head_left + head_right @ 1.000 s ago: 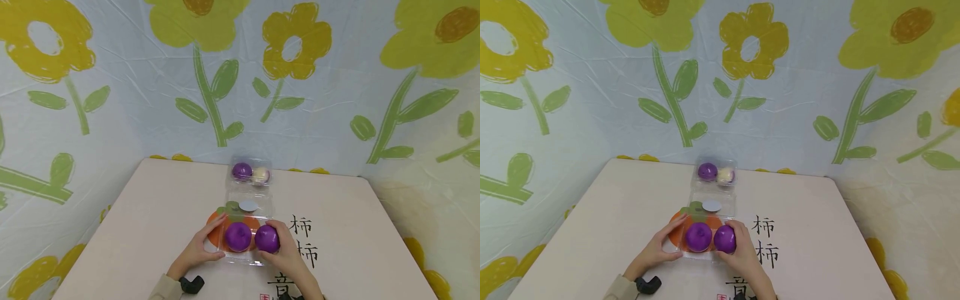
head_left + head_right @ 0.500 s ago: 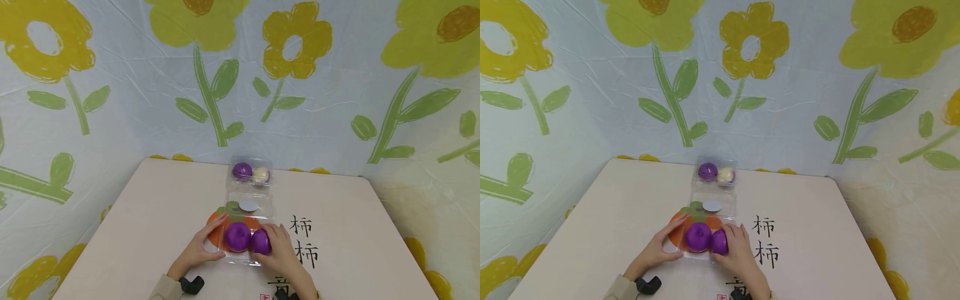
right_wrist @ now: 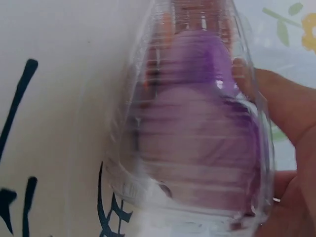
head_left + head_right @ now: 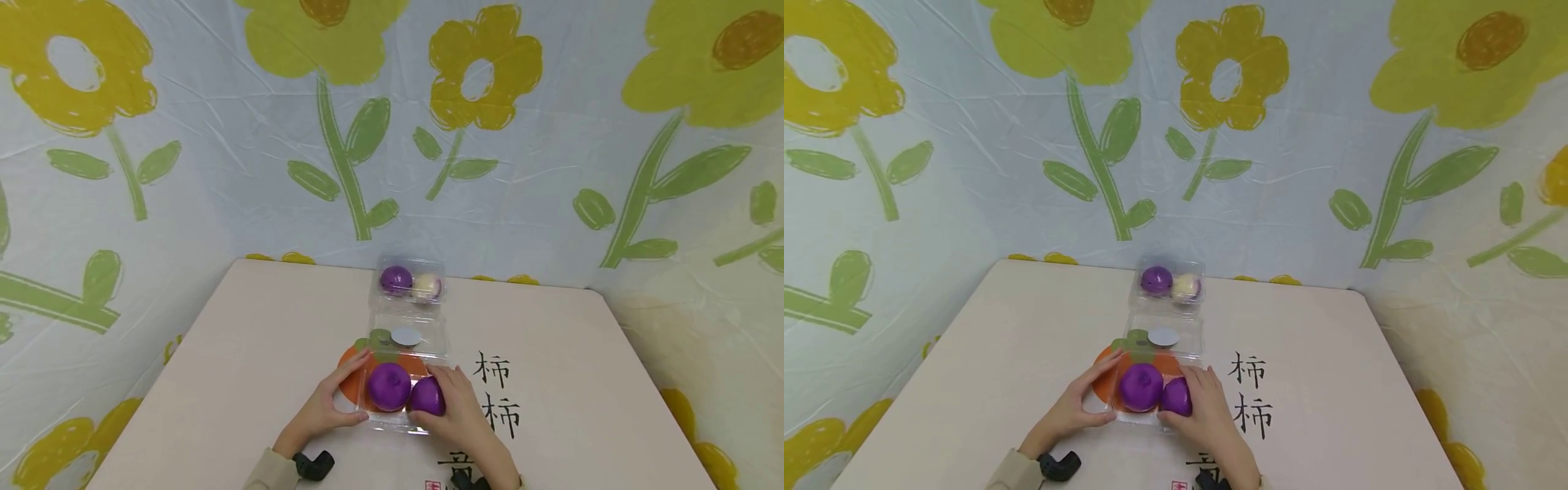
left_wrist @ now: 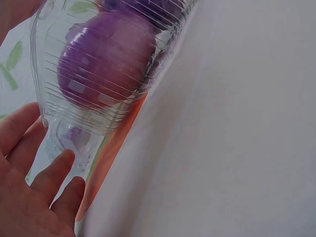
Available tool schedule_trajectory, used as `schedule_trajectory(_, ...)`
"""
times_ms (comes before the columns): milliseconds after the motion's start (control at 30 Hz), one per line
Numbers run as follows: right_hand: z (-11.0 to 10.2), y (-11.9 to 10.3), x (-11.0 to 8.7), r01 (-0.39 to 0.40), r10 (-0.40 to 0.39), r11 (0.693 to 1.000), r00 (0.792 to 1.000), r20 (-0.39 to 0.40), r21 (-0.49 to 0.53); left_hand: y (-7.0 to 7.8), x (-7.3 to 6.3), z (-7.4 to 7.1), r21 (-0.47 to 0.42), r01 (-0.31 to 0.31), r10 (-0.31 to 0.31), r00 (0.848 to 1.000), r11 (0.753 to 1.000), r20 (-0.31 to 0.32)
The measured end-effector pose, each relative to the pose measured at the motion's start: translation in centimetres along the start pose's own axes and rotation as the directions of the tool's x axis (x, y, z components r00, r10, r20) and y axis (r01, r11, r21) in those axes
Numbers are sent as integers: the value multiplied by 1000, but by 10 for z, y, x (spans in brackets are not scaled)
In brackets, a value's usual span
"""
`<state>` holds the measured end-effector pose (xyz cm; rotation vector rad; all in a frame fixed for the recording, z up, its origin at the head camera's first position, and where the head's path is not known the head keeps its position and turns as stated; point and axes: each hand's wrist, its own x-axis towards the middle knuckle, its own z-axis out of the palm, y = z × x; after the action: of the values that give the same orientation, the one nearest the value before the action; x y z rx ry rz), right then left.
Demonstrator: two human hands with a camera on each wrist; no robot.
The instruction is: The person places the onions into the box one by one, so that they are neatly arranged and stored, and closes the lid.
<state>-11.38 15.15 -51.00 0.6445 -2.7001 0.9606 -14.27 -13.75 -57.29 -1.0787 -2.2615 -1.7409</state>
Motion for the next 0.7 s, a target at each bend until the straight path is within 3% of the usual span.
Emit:
schedule_trajectory(300,-11,1,-1,89,-89,996,996,-5,8,0,0,0,3,-11,11,1000,1000,-5)
schedule_trajectory(400,-10,0,-1,80,-79,997,997,-23,8,-1,-1,0,3,-15,15,1000,1000,-6)
schedule_trajectory(567,-4,-1,-1,53,-53,999,994,-98,-4,-2,-1,0,10,-14,14,1000,1000,-4)
schedule_trajectory(700,1,0,-2,77,-81,997,982,-172,-30,-2,-1,0,5,-3,3,1000,1000,-7)
